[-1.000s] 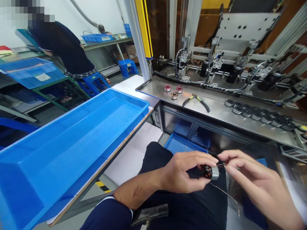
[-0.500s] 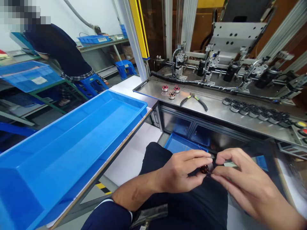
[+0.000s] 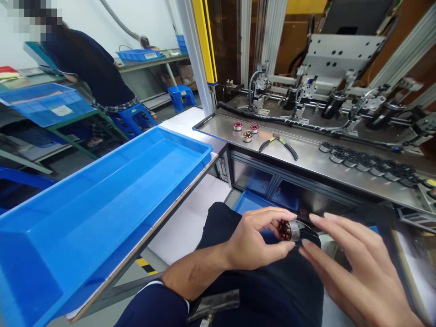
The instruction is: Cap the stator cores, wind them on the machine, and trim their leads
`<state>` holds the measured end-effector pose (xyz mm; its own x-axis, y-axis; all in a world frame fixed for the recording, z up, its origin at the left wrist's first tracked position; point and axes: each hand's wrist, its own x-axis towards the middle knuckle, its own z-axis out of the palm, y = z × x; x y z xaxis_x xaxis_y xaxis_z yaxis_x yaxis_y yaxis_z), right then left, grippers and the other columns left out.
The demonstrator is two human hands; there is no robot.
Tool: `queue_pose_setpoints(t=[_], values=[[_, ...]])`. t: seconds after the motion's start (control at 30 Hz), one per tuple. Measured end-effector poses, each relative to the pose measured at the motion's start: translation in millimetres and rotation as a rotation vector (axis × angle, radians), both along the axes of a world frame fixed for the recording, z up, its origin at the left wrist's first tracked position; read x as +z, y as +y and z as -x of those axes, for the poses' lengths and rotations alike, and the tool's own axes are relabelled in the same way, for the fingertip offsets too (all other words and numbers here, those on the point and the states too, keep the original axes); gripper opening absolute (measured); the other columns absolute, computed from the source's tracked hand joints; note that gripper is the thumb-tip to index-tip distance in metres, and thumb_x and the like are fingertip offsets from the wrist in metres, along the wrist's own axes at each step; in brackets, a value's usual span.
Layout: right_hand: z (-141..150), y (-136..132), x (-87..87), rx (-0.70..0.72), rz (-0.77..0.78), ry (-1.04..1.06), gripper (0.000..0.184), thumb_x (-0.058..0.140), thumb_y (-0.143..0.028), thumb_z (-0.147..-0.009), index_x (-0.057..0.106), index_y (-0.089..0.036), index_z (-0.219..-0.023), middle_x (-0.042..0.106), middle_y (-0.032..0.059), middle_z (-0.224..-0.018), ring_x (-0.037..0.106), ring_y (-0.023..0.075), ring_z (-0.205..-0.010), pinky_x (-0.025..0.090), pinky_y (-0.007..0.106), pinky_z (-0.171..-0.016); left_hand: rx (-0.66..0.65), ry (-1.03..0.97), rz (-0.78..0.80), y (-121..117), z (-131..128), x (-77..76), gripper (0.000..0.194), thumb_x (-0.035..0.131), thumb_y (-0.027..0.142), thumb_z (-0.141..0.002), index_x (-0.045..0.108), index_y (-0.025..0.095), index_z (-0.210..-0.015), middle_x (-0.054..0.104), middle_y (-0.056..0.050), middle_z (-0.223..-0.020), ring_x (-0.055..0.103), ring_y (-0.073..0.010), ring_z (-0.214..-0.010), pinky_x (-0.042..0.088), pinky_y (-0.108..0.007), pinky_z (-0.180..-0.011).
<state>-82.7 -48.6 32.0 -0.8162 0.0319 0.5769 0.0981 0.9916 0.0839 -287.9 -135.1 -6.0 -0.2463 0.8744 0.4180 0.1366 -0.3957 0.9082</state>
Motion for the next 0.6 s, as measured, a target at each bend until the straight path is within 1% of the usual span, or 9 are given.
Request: queue_pose_setpoints(t=[0.07,0.13,0.2,0.3,0.37,0.47,0.53,0.6], values=[[7,5,-1.7,0.031,-0.019,-0.005,0.029,0.061,-0.005,-0.084,0.067,-0.018,-0.109,0.053,0.0156,-0.141,0.046,0.035,-0.134,0.045,0.05,-0.101,-0.061,-0.12,0.091,-2,2,1.1,0.041,0.078,0.013,-0.068,0.072,0.01,-0.108,0.074,-0.015,-0.106,0.072,-0.0169,-0.078,0.06,-0.026,-0.07],[11,9,-2.7,0.041,0.005,-0.006,0.029,0.06,-0.002,-0.084,0.066,-0.016,-0.108,0.053,0.0168,-0.14,0.046,0.0342,-0.135,0.045,0.05,-0.102,-0.133,-0.263,0.198,-4,6,1.5,0.042,0.08,0.015,-0.068,0.071,0.009,-0.108,0.074,-0.014,-0.103,0.071,-0.0163,-0.078,0.059,-0.027,-0.072],[16,11,-2.5,0.043,0.032,0.001,0.027,0.065,-0.004,-0.083,0.065,-0.013,-0.108,0.055,0.0187,-0.135,0.048,0.0335,-0.132,0.046,0.049,-0.101,-0.2,-0.375,0.278,-5,10,1.2,0.045,0.082,0.018,-0.067,0.07,0.01,-0.11,0.073,-0.013,-0.101,0.069,-0.0149,-0.077,0.058,-0.027,-0.074],[25,12,-1.2,0.076,0.037,0.0,0.022,0.068,-0.008,-0.083,0.066,-0.012,-0.105,0.056,0.0206,-0.134,0.051,0.0352,-0.13,0.049,0.05,-0.099,-0.235,-0.444,0.306,-6,15,-0.5,0.048,0.085,0.02,-0.066,0.07,0.011,-0.11,0.073,-0.012,-0.1,0.068,-0.0131,-0.077,0.057,-0.027,-0.075],[29,13,-0.7,0.105,0.03,-0.014,0.021,0.064,-0.007,-0.084,0.068,-0.014,-0.104,0.056,0.019,-0.136,0.051,0.0354,-0.132,0.05,0.05,-0.097,-0.227,-0.46,0.297,-6,18,-2.0,0.047,0.086,0.021,-0.065,0.07,0.011,-0.109,0.072,-0.011,-0.099,0.067,-0.0128,-0.076,0.056,-0.027,-0.075],[30,17,2.8,0.106,0.032,-0.036,0.024,0.062,-0.006,-0.084,0.07,-0.018,-0.104,0.058,0.0149,-0.136,0.051,0.0327,-0.132,0.052,0.046,-0.096,-0.219,-0.499,0.301,-6,24,-4.5,0.048,0.087,0.022,-0.064,0.07,0.011,-0.108,0.072,-0.01,-0.095,0.067,-0.0129,-0.075,0.055,-0.027,-0.075],[30,25,10.0,0.09,0.099,-0.045,0.02,0.064,-0.011,-0.085,0.07,-0.023,-0.101,0.059,0.0107,-0.135,0.053,0.0292,-0.129,0.053,0.042,-0.096,-0.216,-0.544,0.316,-6,29,-6.4,0.047,0.087,0.02,-0.065,0.071,0.011,-0.107,0.072,-0.008,-0.089,0.067,-0.0121,-0.074,0.055,-0.027,-0.076],[38,42,21.1,0.049,0.244,-0.041,0.013,0.062,-0.023,-0.089,0.07,-0.027,-0.098,0.06,0.0061,-0.135,0.058,0.0257,-0.125,0.053,0.038,-0.096,-0.208,-0.594,0.32,-6,35,-8.1,0.046,0.086,0.018,-0.065,0.071,0.011,-0.108,0.072,-0.007,-0.088,0.067,-0.0111,-0.073,0.054,-0.025,-0.076]])
